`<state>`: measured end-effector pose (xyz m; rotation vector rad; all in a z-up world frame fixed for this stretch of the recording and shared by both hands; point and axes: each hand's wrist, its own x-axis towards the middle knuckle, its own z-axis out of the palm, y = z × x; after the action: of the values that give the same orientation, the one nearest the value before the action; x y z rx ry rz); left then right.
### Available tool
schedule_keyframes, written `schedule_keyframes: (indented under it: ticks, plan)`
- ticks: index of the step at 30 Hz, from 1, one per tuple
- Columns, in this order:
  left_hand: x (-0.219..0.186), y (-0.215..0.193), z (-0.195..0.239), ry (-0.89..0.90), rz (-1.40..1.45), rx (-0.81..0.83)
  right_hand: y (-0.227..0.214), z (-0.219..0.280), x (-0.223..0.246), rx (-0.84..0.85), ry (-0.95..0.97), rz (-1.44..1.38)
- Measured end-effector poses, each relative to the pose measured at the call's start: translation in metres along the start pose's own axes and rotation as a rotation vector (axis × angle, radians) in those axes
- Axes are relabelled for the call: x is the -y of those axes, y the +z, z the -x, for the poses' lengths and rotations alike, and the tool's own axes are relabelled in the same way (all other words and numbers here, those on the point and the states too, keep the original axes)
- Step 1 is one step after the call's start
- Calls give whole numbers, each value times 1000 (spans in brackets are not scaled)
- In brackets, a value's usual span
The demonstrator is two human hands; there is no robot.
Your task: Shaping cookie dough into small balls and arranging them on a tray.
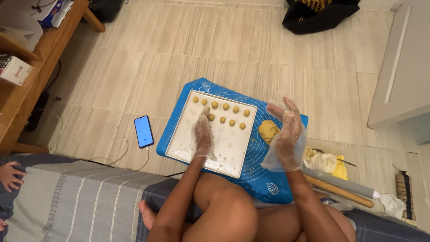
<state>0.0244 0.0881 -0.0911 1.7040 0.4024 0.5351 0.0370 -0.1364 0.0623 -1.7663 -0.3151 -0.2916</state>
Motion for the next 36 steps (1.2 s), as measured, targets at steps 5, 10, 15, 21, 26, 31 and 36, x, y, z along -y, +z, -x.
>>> schedule_keyframes:
  ticks: [5, 10, 15, 21, 26, 31, 36]
  plan:
    - [12, 1, -1, -2, 8, 20, -1, -4, -13, -84, -22, -51]
    - [-4, 0, -1, -86, -22, 19, -17, -19, -14, -127, 77, -33]
    - [-60, 4, 11, -263, 90, -159, -65, -36, -122, -119, 340, 237]
    - [-23, 4, 14, -444, 1112, -379, -44, -29, -157, 217, 450, 520]
    - [-243, 10, 81, -948, 1537, -45, -21, -28, -155, 332, 454, 566]
    - [-228, 25, 117, -1106, 1414, 58, -14, -30, -139, 398, 489, 588]
    - [-198, 30, 113, -1119, 1479, 40, -6, -31, -128, 371, 603, 621]
